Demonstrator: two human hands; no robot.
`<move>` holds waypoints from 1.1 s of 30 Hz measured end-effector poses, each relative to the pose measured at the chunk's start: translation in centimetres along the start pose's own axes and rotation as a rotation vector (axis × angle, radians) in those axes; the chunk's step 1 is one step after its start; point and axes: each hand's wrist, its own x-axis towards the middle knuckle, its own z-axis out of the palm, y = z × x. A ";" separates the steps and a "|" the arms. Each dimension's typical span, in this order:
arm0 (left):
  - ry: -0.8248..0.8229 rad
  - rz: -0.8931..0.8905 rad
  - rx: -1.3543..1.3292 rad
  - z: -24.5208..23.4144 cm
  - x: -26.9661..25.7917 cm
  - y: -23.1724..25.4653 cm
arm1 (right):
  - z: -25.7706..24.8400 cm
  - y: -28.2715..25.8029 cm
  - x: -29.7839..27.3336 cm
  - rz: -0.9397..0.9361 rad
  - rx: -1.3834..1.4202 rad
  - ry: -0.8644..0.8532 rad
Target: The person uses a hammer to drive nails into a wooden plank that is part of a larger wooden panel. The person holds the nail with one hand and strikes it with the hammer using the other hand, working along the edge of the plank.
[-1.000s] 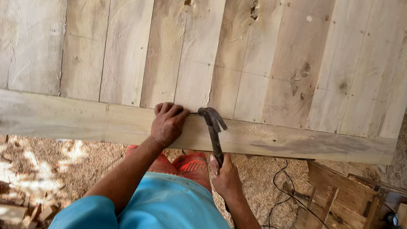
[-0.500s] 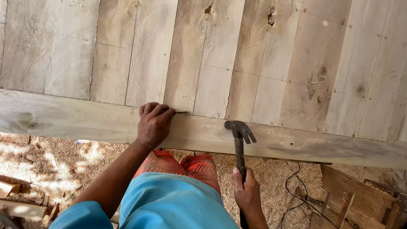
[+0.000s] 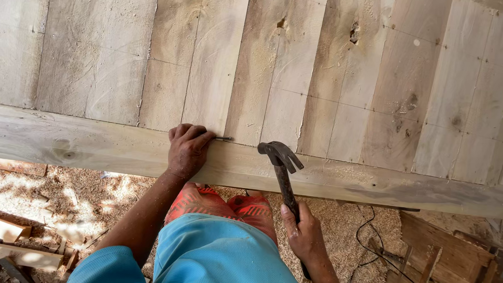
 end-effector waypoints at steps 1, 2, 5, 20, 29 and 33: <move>0.003 -0.004 0.002 0.1 0.1 0.0 | -0.1 -0.4 0.0 -0.060 -0.010 0.019; 0.008 0.000 -0.002 0.3 0.1 0.0 | -0.3 -0.7 -0.2 -0.120 -0.019 0.037; 0.003 0.011 -0.016 0.1 -0.1 -0.4 | 0.6 -1.8 -1.3 -0.307 0.005 0.135; 0.000 0.033 -0.033 -1.2 -0.5 0.1 | 5.5 -5.1 0.3 -0.503 0.005 0.300; -0.135 0.229 -0.099 -1.6 -2.1 3.2 | 1.8 -1.2 3.4 -0.152 -0.017 0.094; -0.026 0.060 -0.006 -4.1 -1.7 1.5 | 2.3 0.1 1.6 -0.027 -0.001 0.056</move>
